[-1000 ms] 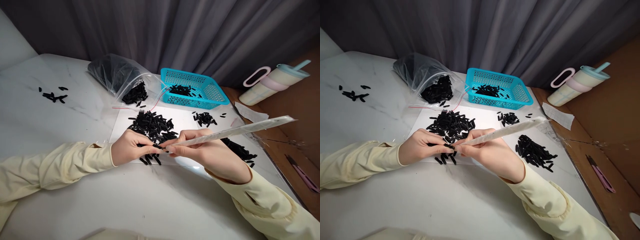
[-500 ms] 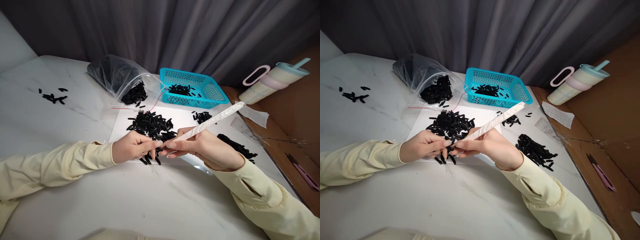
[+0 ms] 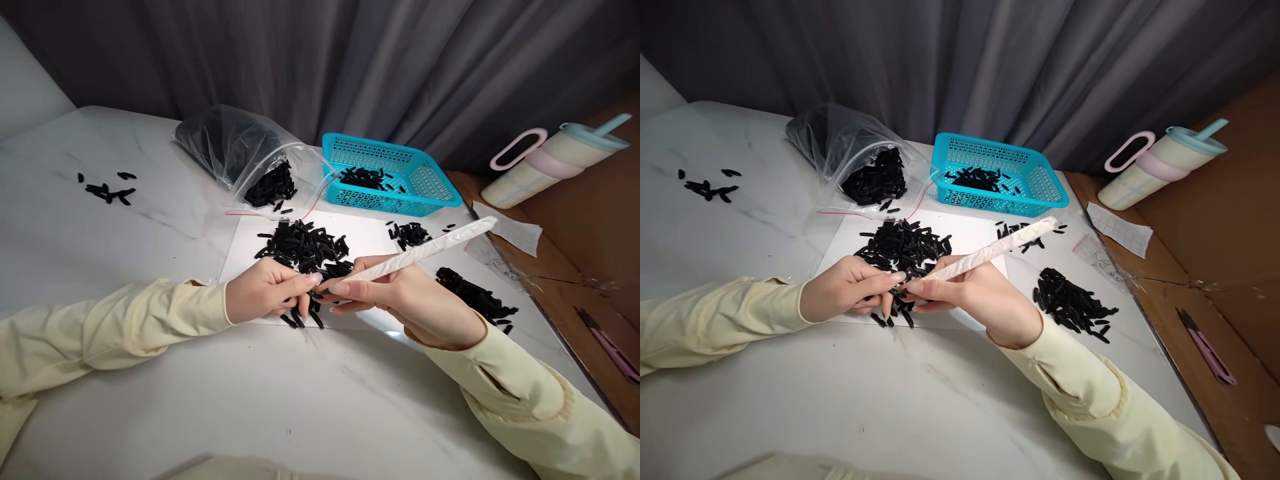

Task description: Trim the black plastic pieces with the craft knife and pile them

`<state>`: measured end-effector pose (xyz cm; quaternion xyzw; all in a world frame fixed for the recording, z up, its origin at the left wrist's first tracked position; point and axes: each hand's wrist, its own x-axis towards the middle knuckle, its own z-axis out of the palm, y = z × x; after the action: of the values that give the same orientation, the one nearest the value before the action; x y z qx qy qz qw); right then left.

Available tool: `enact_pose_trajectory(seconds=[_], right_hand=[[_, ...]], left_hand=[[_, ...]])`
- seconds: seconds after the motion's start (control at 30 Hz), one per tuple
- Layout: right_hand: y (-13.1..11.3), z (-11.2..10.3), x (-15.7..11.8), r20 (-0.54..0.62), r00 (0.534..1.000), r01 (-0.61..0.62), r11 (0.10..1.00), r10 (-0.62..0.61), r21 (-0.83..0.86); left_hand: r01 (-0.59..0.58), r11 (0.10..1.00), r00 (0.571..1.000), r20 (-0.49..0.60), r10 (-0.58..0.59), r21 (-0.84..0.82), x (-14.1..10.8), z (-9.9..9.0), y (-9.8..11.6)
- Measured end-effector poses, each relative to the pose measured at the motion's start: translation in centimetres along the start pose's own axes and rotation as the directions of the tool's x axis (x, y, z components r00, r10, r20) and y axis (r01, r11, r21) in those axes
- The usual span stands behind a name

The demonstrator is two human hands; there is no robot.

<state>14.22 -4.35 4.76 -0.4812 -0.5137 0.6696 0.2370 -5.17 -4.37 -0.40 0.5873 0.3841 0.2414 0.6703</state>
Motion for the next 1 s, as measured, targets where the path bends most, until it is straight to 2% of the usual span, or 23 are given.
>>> enact_pose_trajectory(seconds=[0.23, 0.33, 0.53, 0.67, 0.73, 0.83, 0.93, 1.0], right_hand=[[0.4, 0.2, 0.1, 0.007, 1.0, 0.019, 1.0, -0.019, -0.01], [0.2, 0.1, -0.1, -0.006, 0.999, 0.047, 0.996, -0.048, -0.078], [0.2, 1.0, -1.0, -0.001, 0.975, 0.211, 0.919, -0.224, -0.334], [0.9, 1.6, -1.2, -0.008, 0.924, 0.333, 0.814, -0.383, -0.476], [1.1, 1.5, -1.1, -0.01, 0.912, 0.35, 0.791, -0.41, -0.502], [1.1, 1.3, -0.8, -0.024, 0.944, 0.291, 0.867, -0.328, -0.405], [0.9, 0.9, -0.5, -0.037, 0.983, 0.172, 0.968, -0.182, -0.185], [0.7, 0.7, -0.3, -0.015, 0.994, 0.106, 0.992, -0.107, -0.067]], left_hand=[[0.019, 1.0, 1.0, -0.021, -0.018, 0.012, 0.1, 0.1, 0.3], [0.034, 0.999, 0.999, -0.035, -0.035, -0.028, 0.1, 0.0, 0.2], [0.074, 0.989, 0.995, -0.057, -0.082, -0.13, 0.4, -0.2, 0.1], [0.092, 0.982, 0.993, -0.059, -0.103, -0.162, 0.5, -0.3, 0.1], [0.095, 0.981, 0.993, -0.059, -0.107, -0.172, 0.5, -0.3, 0.2], [0.103, 0.979, 0.992, -0.049, -0.113, -0.179, 0.5, -0.4, 0.2], [0.108, 0.979, 0.992, -0.04, -0.116, -0.172, 0.5, -0.4, 0.2], [0.106, 0.981, 0.993, -0.031, -0.112, -0.164, 0.5, -0.4, 0.3]])
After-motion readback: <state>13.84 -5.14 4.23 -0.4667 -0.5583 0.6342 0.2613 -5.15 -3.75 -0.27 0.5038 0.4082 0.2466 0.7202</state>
